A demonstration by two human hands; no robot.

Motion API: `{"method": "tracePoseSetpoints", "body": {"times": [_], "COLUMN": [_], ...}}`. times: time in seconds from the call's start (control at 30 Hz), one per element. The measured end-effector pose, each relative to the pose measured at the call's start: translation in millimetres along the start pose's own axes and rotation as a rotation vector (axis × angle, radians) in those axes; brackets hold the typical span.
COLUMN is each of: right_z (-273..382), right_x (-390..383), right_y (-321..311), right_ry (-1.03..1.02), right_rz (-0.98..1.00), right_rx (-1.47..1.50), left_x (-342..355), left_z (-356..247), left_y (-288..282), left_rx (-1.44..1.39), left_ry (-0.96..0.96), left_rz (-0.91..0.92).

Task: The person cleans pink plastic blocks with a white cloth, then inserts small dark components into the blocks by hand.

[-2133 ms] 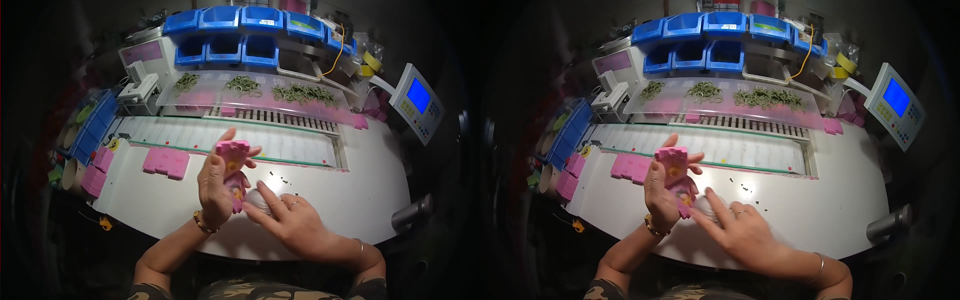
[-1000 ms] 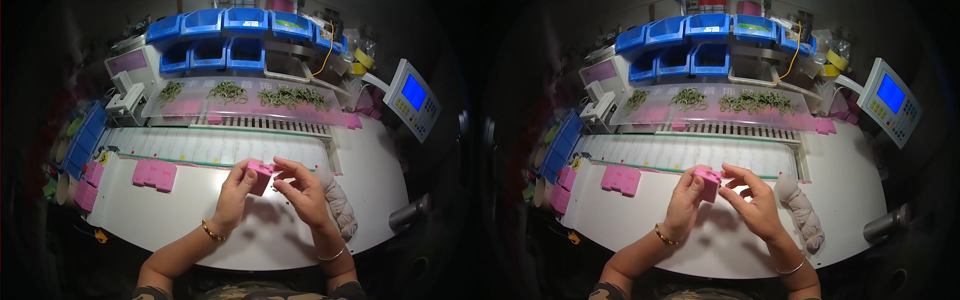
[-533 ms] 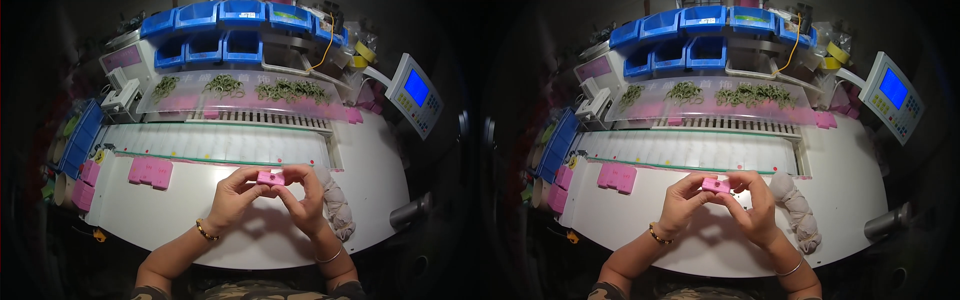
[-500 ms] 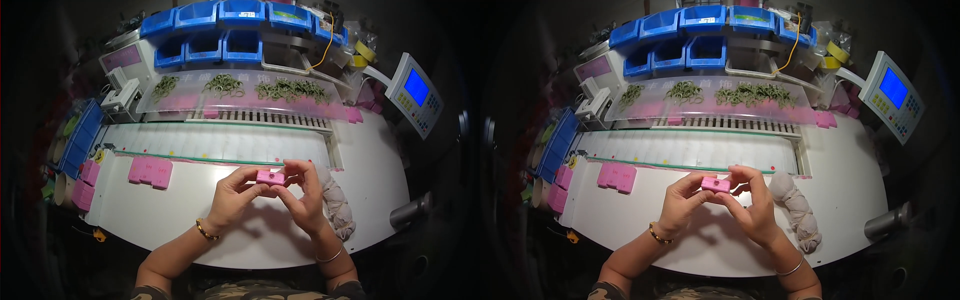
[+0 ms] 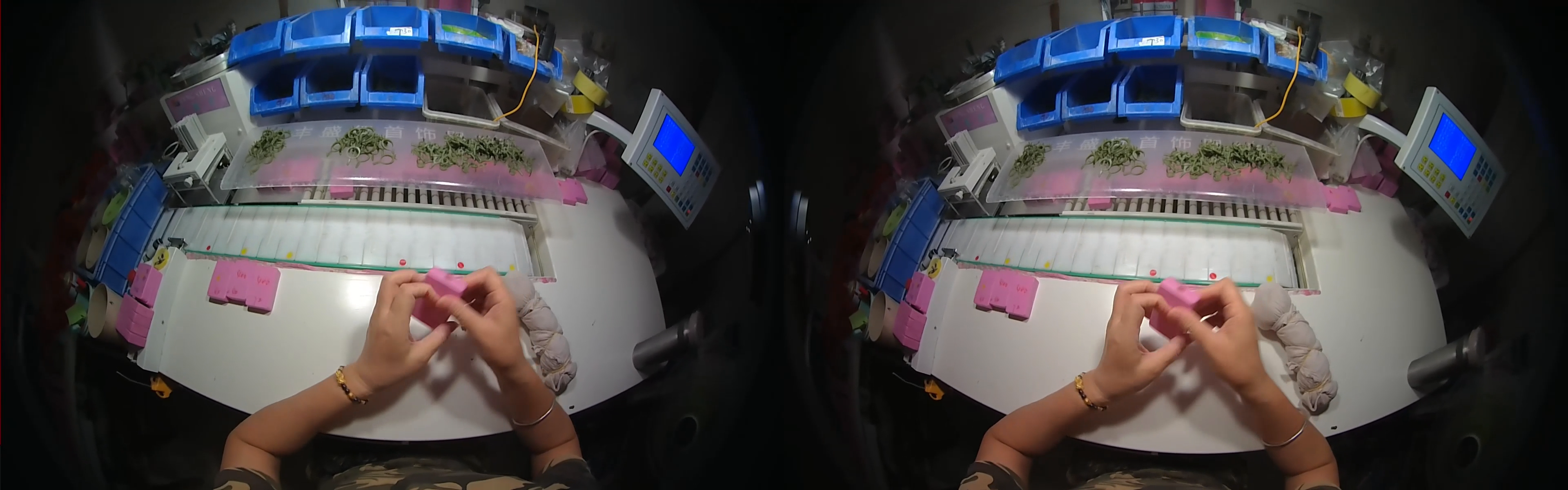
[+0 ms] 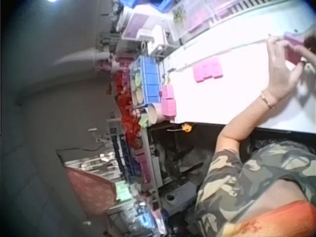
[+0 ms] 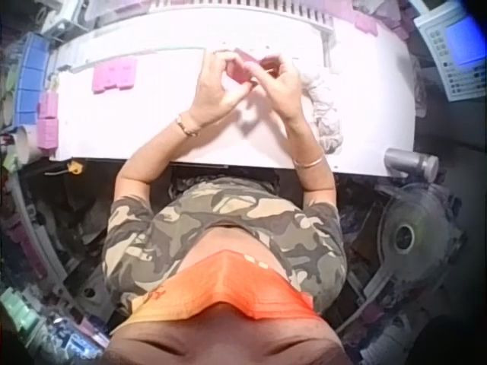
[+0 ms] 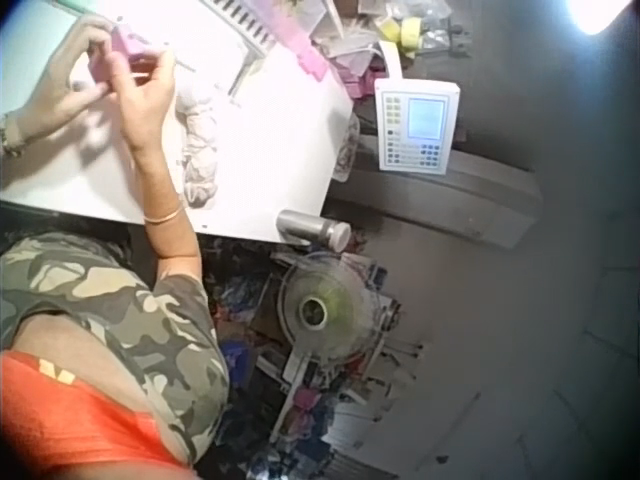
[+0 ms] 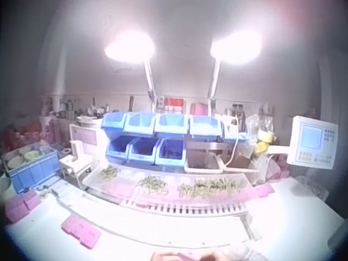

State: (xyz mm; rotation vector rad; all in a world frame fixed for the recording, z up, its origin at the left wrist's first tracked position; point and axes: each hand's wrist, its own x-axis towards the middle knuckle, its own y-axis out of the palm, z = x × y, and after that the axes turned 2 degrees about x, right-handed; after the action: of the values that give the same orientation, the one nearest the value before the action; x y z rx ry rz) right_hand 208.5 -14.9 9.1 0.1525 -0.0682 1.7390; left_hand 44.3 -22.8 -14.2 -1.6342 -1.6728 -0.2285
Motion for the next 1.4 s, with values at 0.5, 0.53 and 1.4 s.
{"method": "tracePoseSetpoints", "body": {"times": [0.5, 0.53, 1.4], "right_z": [66.1, 66.9, 112.6], "right_x": [48.4, 52.8, 67.2], "right_y": [-237.2, -268.5, -447.9], "right_ry": [-0.589, -0.595, -0.192], "right_rz": [-0.750, -0.787, -0.825], "right_rx": [-1.150, -1.214, -1.496], "left_x": [-18.6, -18.5, -39.4], "left_z": [21.7, 19.7, 14.3], "left_y": [-70.8, -71.0, -83.5], "left_rx": [0.380, 0.373, 0.385], "left_ry": [-0.210, -0.201, -0.294], "left_rz": [0.315, 0.320, 0.209]}}
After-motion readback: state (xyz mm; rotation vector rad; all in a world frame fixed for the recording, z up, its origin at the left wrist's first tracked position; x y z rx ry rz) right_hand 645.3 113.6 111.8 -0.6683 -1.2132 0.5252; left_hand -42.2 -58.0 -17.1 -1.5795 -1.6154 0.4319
